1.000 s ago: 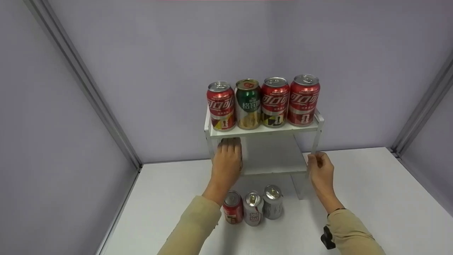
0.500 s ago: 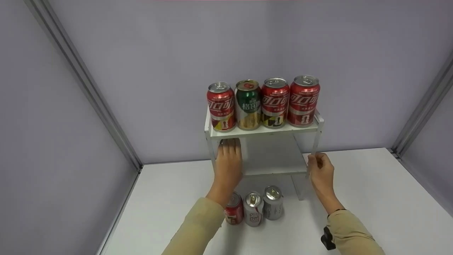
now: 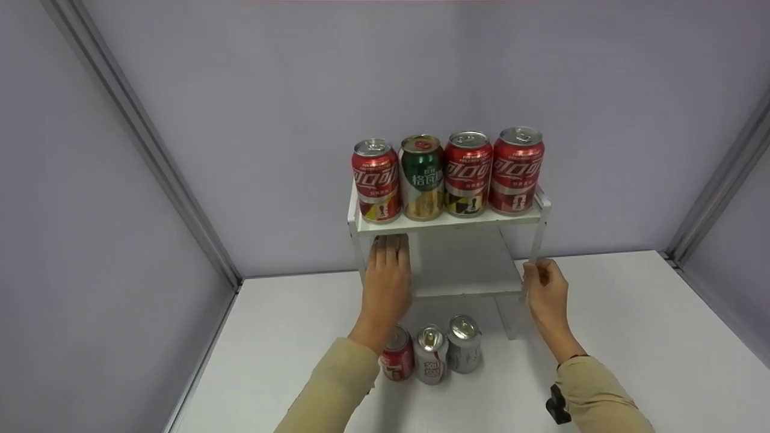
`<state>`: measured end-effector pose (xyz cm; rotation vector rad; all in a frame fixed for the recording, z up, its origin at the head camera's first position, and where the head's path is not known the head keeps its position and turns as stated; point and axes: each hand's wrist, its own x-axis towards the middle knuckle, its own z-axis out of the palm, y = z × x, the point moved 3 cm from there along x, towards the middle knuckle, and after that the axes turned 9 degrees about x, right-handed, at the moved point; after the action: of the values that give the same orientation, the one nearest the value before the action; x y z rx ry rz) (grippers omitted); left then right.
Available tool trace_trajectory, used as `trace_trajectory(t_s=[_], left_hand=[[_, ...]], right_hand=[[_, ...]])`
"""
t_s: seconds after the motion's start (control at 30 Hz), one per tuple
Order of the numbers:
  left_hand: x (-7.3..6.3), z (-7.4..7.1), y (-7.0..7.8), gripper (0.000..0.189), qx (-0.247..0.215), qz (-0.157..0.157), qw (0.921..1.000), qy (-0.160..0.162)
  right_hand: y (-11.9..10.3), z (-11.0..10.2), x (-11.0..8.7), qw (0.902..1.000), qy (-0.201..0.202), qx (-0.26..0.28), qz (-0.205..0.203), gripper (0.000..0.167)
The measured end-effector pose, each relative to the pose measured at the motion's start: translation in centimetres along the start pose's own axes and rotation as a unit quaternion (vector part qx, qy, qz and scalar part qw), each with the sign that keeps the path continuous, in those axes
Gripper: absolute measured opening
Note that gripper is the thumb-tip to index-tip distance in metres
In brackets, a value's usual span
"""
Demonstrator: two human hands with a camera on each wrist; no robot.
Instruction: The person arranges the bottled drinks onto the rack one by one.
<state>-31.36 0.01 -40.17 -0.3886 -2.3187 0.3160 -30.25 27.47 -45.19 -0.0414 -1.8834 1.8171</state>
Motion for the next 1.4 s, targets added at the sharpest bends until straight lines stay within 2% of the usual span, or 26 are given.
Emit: trace_trajectory(t_s=[0.1, 0.2, 0.43, 0.57, 0.7, 0.8, 1.07, 1.27, 1.4], left_hand=[[-0.4, 0.1, -0.3, 0.063, -0.036, 0.014, 0.9990, 0.023], [-1.0, 0.3, -0.4, 0.063, -0.053, 0.036, 0.9971, 0.041], [-3.8, 0.5, 0.3, 0.076, 0.003, 0.109, 0.9917, 0.068], [-5.1, 0.3, 0.6, 0.065, 0.006, 0.143, 0.9859, 0.087], [-6.3, 0.0, 0.8, 0.053, -0.004, 0.172, 0.9816, 0.082], [-7.4, 0.1, 0.9, 0.050, -0.016, 0.178, 0.9820, 0.061], [-10.2, 0.5, 0.7, 0.047, -0.051, 0.179, 0.9820, 0.031], [-12.1, 1.0, 0.5, 0.035, -0.103, 0.146, 0.9838, 0.004], [-13.2, 1.5, 0.4, 0.043, -0.128, 0.130, 0.9826, -0.034]], right_hand=[[0.3, -0.1, 0.1, 0.9999, 0.006, -0.011, -0.009, 0.024], [0.4, -0.2, 0.2, 0.9996, 0.011, -0.022, -0.017, 0.024], [0.5, -0.1, 0.1, 0.9998, -0.005, -0.017, -0.010, 0.024], [0.6, -0.1, 0.1, 0.9997, -0.002, -0.021, -0.015, 0.023], [0.6, -0.2, 0.2, 0.9994, 0.003, -0.031, -0.015, 0.023], [0.6, -0.1, 0.2, 0.9993, 0.001, -0.035, -0.012, 0.024], [0.5, -0.2, 0.1, 0.9995, 0.001, -0.029, -0.010, 0.024], [0.6, -0.1, 0.1, 0.9994, -0.003, -0.035, -0.007, 0.027], [0.4, -0.1, 0.0, 0.9998, -0.010, -0.015, -0.006, 0.025]])
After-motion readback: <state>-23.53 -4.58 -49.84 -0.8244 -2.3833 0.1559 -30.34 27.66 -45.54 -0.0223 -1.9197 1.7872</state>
